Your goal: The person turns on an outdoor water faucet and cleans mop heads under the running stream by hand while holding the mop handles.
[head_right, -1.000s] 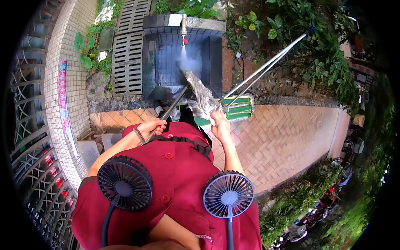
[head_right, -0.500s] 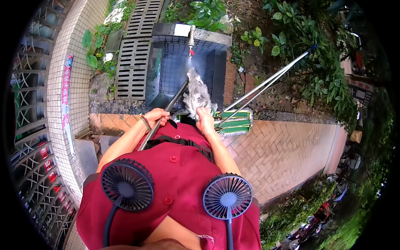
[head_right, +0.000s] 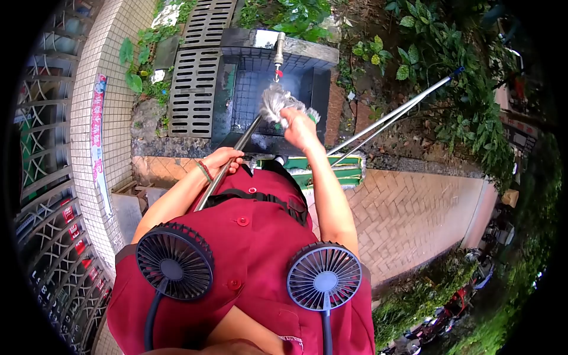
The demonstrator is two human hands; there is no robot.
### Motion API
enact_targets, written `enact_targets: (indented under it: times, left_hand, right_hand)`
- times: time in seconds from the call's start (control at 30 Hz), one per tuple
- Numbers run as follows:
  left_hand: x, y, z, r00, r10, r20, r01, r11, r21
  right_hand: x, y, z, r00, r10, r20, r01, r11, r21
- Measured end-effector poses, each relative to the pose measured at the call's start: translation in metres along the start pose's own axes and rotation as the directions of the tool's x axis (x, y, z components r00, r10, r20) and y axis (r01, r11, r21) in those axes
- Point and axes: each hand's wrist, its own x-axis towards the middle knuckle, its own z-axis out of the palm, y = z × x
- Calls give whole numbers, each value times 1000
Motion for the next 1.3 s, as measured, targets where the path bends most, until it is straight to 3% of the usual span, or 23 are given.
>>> enact_targets:
  times: [0.1, 0.33, 0.53, 0.83, 1.03, 1.3]
  left_hand:
    - [3, 4, 4, 1000, 6, 14, -6, 999, -39]
    - [10, -2, -2, 997, 29, 69, -17, 985, -170]
    - [9, -9, -7, 996, 7, 84, 8, 985, -171]
    - [13, -15, -1, 997, -7, 77, 16, 994, -109]
    - [11, -24, -1, 996, -18, 86, 28, 994, -108]
    - [1, -39, -3, 1000, -22, -21, 22, 1000, -8]
  right_hand:
    - [29, 2, -24, 992, 61, 108, -66, 997, 40]
    - [55, 3, -34, 979, 102, 178, -104, 995, 7]
    - [50, 2, -20, 973, -24, 231, 27, 1000, -11]
    - [24, 11, -35, 987, 18, 161, -15, 1000, -17]
    - [-18, 5, -17, 992, 23, 125, -23, 1000, -3]
    - [-76, -11, 30, 993, 94, 72, -94, 996, -3]
